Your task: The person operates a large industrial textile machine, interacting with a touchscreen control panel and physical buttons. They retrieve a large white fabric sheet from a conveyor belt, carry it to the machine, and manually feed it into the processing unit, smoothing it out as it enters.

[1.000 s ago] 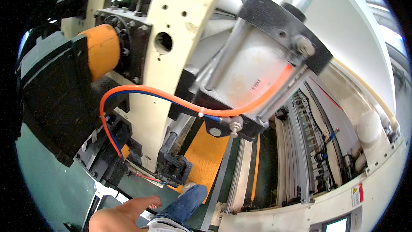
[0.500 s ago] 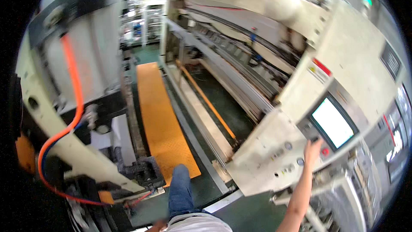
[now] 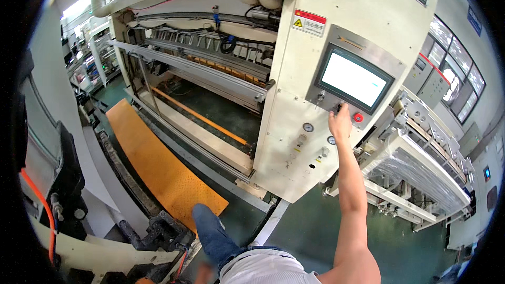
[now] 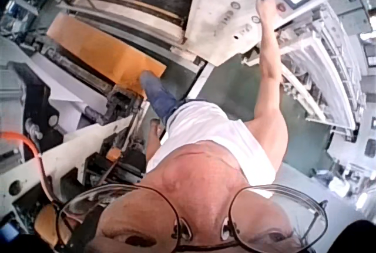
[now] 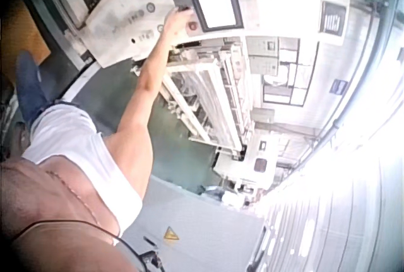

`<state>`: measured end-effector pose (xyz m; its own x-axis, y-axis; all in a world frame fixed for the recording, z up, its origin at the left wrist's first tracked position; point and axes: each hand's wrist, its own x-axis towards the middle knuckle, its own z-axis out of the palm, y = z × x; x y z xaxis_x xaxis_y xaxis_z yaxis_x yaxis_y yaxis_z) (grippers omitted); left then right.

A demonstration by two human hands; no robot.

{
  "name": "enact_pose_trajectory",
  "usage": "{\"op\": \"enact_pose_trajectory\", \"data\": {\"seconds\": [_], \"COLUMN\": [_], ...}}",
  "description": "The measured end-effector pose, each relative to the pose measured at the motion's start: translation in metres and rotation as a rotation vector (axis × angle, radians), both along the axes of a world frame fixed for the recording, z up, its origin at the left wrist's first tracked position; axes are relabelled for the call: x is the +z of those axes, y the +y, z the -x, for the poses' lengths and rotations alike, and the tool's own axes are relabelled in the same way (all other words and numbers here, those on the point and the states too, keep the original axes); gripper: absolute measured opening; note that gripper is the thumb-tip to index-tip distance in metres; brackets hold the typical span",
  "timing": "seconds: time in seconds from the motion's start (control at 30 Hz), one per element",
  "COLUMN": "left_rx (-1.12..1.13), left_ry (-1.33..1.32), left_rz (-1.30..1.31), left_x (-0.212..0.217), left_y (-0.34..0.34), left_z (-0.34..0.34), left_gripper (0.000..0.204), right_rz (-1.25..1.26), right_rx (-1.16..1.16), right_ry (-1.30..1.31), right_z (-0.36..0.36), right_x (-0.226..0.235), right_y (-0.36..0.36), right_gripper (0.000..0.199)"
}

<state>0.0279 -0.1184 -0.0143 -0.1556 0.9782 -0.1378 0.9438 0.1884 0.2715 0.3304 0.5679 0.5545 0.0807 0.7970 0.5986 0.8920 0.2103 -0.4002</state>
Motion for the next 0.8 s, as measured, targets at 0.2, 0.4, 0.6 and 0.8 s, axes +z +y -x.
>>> {"op": "enact_pose_trajectory", "data": {"seconds": [0.2,0.4,0.6,0.8], "left_rx": [0.119,0.285,1.083,1.416], "left_ry": [-0.298,-0.376,-0.780,-0.872], "left_rz": [0.186,0.263,0.575,0.376], "left_x": [0.012,0.030,0.062,0.070], "left_y": [0.021,-0.002,0.040,0.017], "left_z": [0.004,-0.003,0.006,-0.028], "left_gripper": [0.025,0.025,0.053,0.043], "right_rz": [0.053,-0.055,-0.279,-0.051], "right_rx": [-0.050,0.039,0.237,0.138], "right_ry": [0.024,-0.044,-0.068,-0.193], "right_z": [-0.004,0.011,-0.061,0.002], "right_x": [0.009,-0.022,-0.059,-0.009], "right_y": [0.002,0.025,0.076,-0.010], "right_gripper": [0.050,0.048,0.058,0.069]}}
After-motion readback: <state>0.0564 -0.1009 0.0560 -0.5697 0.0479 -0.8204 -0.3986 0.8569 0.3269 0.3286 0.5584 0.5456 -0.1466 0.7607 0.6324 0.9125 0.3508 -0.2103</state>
